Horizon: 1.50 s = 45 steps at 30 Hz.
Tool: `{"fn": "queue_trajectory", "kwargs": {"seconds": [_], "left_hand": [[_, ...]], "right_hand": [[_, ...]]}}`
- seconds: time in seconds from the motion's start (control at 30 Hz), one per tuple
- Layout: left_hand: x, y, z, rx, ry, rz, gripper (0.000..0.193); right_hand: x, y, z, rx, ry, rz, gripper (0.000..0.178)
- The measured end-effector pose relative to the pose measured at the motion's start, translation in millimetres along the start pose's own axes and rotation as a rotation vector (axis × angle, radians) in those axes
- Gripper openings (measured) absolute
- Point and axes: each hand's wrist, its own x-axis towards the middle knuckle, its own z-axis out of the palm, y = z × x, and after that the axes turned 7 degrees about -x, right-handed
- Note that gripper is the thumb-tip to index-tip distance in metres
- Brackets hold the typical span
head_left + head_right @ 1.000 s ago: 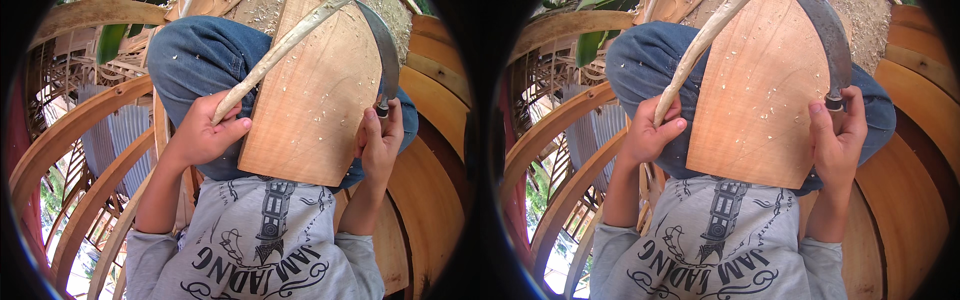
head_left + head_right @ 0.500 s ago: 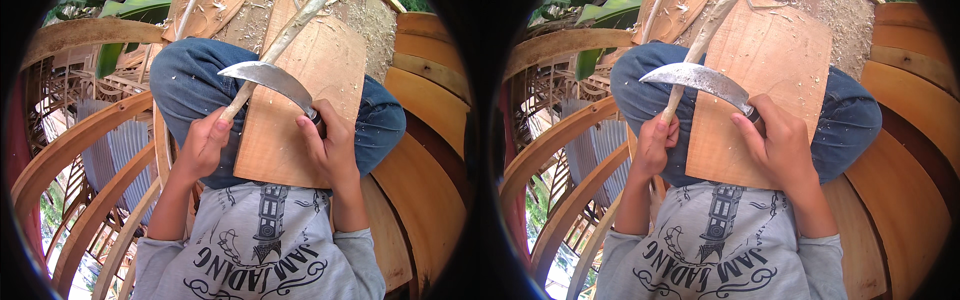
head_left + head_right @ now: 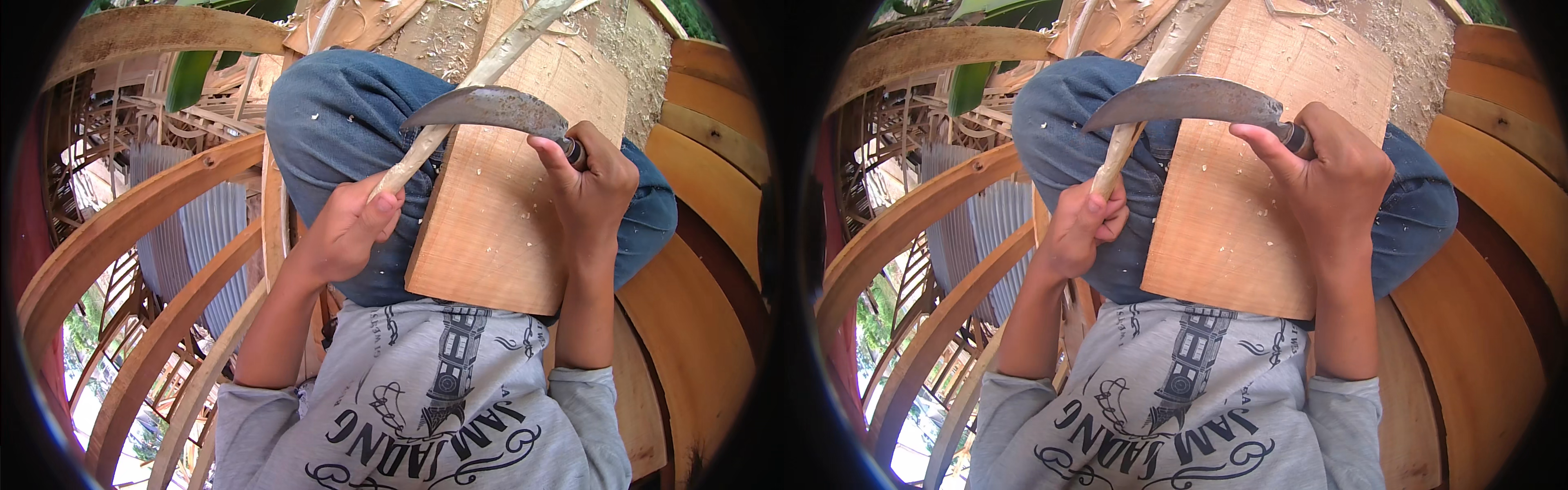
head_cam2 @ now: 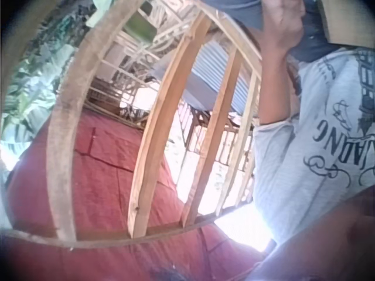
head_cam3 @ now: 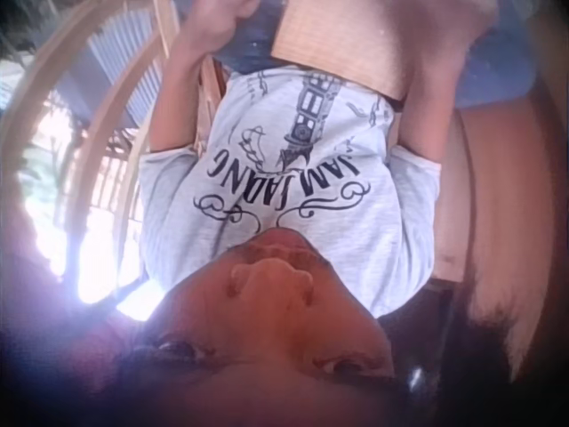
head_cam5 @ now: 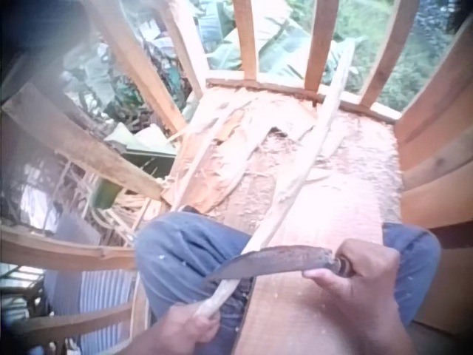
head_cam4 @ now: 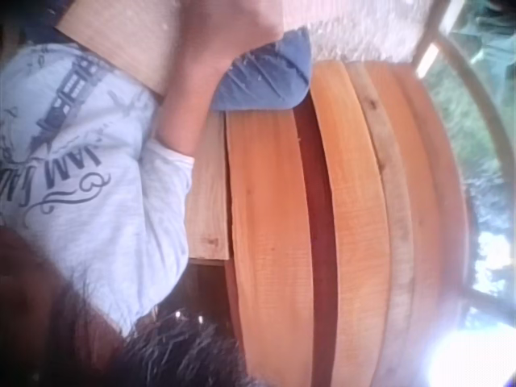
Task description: The person sits cross-legged and uses a curved blade to shave and smooth a long wooden stick held against a flat wooden board on their lap. They repeatedly rotate the stick and scrape its surface to remove bark and smooth the wood.
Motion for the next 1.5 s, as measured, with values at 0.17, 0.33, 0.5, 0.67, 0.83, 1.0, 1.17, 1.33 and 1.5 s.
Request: {"fn": "queue_trajectory", "kwargs": {"seconds": [0.17,0.33,0.5,0.67,0.83,1.0,1.17,1.33,1.5], "left_hand": [[1,-1,1,0.013,0.028,0.001,0.048],[2,2,2,0.008,0.039,-0.021,0.05],[2,2,0,0.012,0.008,-0.018,0.052],[2,-3,-3,0.008,0.008,-0.013,0.052],[4,2,0,0.087,-0.002,-0.013,0.051],[3,4,1,0.073,0.003,-0.026,0.048],[4,-1,3,0.02,0.043,-0.012,0.046],[2,-3,11,0.175,0.113,0.074,0.045],[3,2,18,0.232,0.144,0.068,0.047]], "right_hand": [[11,19,5,0.022,-0.004,0.193,0.056],[6,19,4,0.149,0.023,0.226,0.055],[3,-7,-14,0.191,-0.087,0.164,0.055],[7,-23,-2,0.116,-0.087,0.044,0.057],[16,13,1,0.006,-0.009,0.133,0.058],[15,12,2,0.028,0.082,0.116,0.057],[16,4,6,0.031,0.022,0.165,0.058],[2,-4,1,-0.001,0.024,-0.058,0.058],[15,7,2,0.069,-0.077,0.195,0.058]]}}
